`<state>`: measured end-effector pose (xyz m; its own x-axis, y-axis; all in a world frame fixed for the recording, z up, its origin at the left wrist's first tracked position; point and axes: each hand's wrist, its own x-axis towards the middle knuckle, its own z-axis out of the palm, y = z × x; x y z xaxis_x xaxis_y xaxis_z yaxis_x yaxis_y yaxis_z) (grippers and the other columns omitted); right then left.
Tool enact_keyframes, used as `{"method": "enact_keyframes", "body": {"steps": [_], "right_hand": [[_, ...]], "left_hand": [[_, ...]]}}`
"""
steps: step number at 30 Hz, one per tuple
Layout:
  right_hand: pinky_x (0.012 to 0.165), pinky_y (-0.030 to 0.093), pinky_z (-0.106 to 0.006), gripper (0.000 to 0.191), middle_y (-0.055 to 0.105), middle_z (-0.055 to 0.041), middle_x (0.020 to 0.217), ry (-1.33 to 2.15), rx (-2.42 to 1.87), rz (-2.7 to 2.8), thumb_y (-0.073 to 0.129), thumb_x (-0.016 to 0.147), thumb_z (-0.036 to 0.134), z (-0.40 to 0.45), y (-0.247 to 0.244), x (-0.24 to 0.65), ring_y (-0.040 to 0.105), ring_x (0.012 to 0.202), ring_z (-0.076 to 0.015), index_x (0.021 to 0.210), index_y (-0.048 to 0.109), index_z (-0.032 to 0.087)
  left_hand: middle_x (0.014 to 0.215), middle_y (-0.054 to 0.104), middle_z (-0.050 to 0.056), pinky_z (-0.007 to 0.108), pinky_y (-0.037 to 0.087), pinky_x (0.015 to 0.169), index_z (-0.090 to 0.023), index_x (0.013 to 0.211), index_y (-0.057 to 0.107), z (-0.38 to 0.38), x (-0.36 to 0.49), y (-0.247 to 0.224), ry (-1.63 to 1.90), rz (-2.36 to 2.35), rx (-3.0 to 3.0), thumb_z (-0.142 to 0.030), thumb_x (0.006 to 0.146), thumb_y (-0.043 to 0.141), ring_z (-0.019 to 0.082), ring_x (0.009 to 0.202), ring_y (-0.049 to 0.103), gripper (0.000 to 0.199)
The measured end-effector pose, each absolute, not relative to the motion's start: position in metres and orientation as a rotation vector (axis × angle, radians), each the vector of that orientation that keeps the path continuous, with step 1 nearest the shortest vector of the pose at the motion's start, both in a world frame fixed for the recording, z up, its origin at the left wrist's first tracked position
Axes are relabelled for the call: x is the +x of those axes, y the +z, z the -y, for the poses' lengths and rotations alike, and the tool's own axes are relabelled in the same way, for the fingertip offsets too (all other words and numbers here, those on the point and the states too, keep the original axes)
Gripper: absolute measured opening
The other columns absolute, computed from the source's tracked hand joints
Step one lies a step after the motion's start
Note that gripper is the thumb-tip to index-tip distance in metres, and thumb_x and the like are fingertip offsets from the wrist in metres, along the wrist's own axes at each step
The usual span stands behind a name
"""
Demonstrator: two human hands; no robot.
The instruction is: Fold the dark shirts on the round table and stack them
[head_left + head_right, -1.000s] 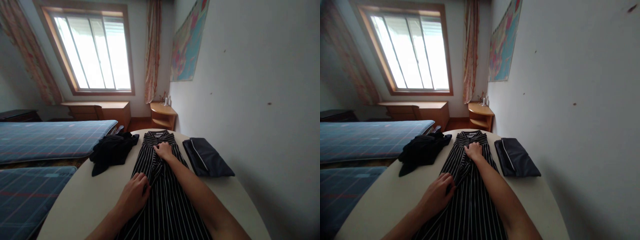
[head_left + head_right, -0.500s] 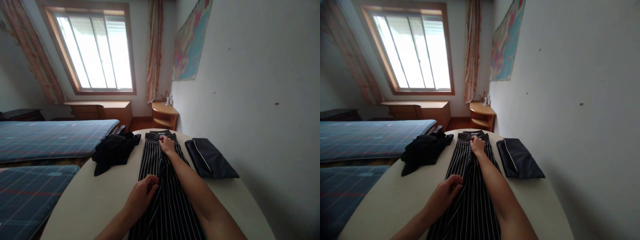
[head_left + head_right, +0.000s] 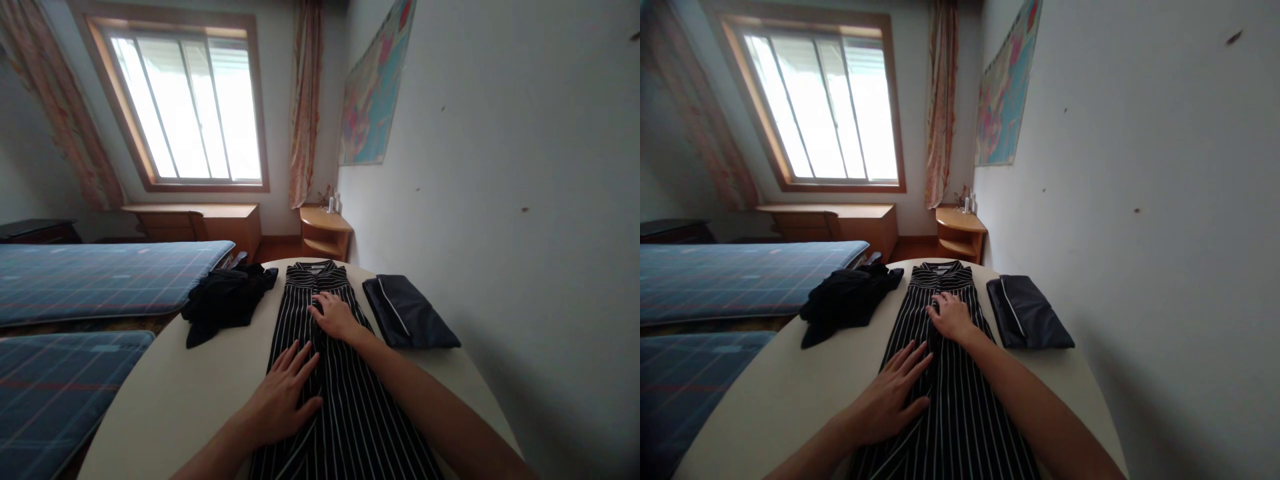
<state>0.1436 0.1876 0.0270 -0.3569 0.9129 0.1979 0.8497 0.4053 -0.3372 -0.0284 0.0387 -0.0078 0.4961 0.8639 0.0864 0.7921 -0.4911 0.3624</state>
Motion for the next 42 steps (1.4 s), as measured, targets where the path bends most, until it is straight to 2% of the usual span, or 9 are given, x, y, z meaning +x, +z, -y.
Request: {"method": "enact_keyframes", "body": {"steps": [4, 8, 14, 20, 23, 29, 34, 38, 42], "right_hand": [[0.113, 0.019, -0.064, 0.059, 0.030, -0.0105, 0.160, 0.453, -1.641, 2.427, 0.034, 0.098, 0.058, -0.157, 0.014, 0.143, 0.023, 0.147, -0.0365, 0.149, 0.040, 0.031], [0.114, 0.008, -0.067, 0.058, 0.020, -0.0085, 0.164, 0.466, -1.662, 2.451, 0.029, 0.100, 0.054, -0.162, 0.003, 0.143, 0.010, 0.150, -0.0354, 0.153, 0.033, 0.029], [0.116, 0.007, -0.064, 0.056, 0.024, -0.0065, 0.163, 0.329, -1.702, 2.393, 0.025, 0.101, 0.050, -0.206, -0.005, 0.143, 0.012, 0.150, -0.0316, 0.152, 0.035, 0.029], [0.117, 0.015, -0.057, 0.049, 0.039, -0.0077, 0.156, 0.243, -1.655, 2.234, 0.034, 0.101, 0.047, -0.230, -0.007, 0.145, 0.027, 0.145, -0.0276, 0.144, 0.046, 0.027], [0.116, 0.021, -0.052, 0.048, 0.042, -0.0091, 0.153, 0.165, -1.602, 2.190, 0.037, 0.101, 0.045, -0.225, -0.006, 0.146, 0.033, 0.142, -0.0260, 0.143, 0.047, 0.026], [0.115, 0.024, -0.048, 0.052, 0.037, -0.0108, 0.156, 0.166, -1.576, 2.260, 0.036, 0.101, 0.048, -0.192, -0.001, 0.164, 0.031, 0.144, -0.0260, 0.146, 0.043, 0.023], [0.117, 0.022, -0.049, 0.057, 0.032, -0.0135, 0.158, 0.274, -1.604, 2.334, 0.036, 0.100, 0.050, -0.156, 0.005, 0.193, 0.028, 0.146, -0.0276, 0.150, 0.039, 0.020], [0.118, 0.021, -0.047, 0.063, 0.034, -0.0146, 0.158, 0.390, -1.533, 2.455, 0.037, 0.100, 0.052, -0.122, 0.003, 0.214, 0.028, 0.146, -0.0270, 0.152, 0.035, 0.017], [0.120, 0.015, -0.050, 0.062, 0.031, -0.0103, 0.160, 0.418, -1.468, 2.511, 0.039, 0.099, 0.053, -0.089, -0.005, 0.224, 0.021, 0.149, -0.0282, 0.151, 0.037, 0.021]], "left_hand": [[0.164, 0.020, 0.006, 0.056, 0.023, 0.121, -0.028, 0.155, 0.028, -0.047, -0.028, -0.006, 0.383, -1.414, 2.495, -0.053, 0.093, 0.053, 0.033, 0.150, 0.015, 0.072], [0.159, 0.035, 0.006, 0.052, 0.029, 0.119, -0.025, 0.149, 0.040, -0.053, -0.029, -0.003, 0.471, -1.480, 2.485, -0.042, 0.095, 0.052, 0.029, 0.148, 0.026, 0.058], [0.146, 0.051, 0.006, 0.049, 0.036, 0.114, -0.025, 0.131, 0.058, -0.043, -0.033, 0.011, 0.551, -1.528, 2.432, -0.041, 0.095, 0.052, 0.028, 0.138, 0.042, 0.040], [0.114, 0.066, 0.008, 0.043, 0.048, 0.095, -0.022, 0.108, 0.065, -0.031, -0.029, 0.033, 0.471, -1.600, 2.351, -0.040, 0.088, 0.059, 0.027, 0.107, 0.061, 0.028], [0.109, 0.069, 0.008, 0.043, 0.049, 0.088, -0.023, 0.114, 0.061, -0.026, -0.030, 0.040, 0.381, -1.637, 2.297, -0.041, 0.085, 0.060, 0.029, 0.100, 0.064, 0.034], [0.106, 0.071, 0.011, 0.040, 0.049, 0.083, -0.019, 0.130, 0.051, -0.014, -0.047, 0.047, 0.221, -1.668, 2.190, -0.040, 0.081, 0.062, 0.031, 0.098, 0.067, 0.054], [0.096, 0.068, 0.005, 0.035, 0.047, 0.078, -0.020, 0.142, 0.043, -0.010, -0.058, 0.059, 0.200, -1.489, 2.112, -0.034, 0.074, 0.068, 0.024, 0.087, 0.064, 0.073], [0.100, 0.066, 0.001, 0.029, 0.047, 0.074, -0.026, 0.150, 0.033, -0.004, -0.051, 0.068, 0.228, -1.232, 2.069, -0.028, 0.071, 0.072, 0.017, 0.081, 0.060, 0.088], [0.106, 0.069, 0.001, 0.027, 0.048, 0.075, -0.030, 0.146, 0.041, 0.006, -0.033, 0.064, 0.138, -1.040, 2.057, -0.023, 0.069, 0.075, 0.017, 0.084, 0.062, 0.084]]}}
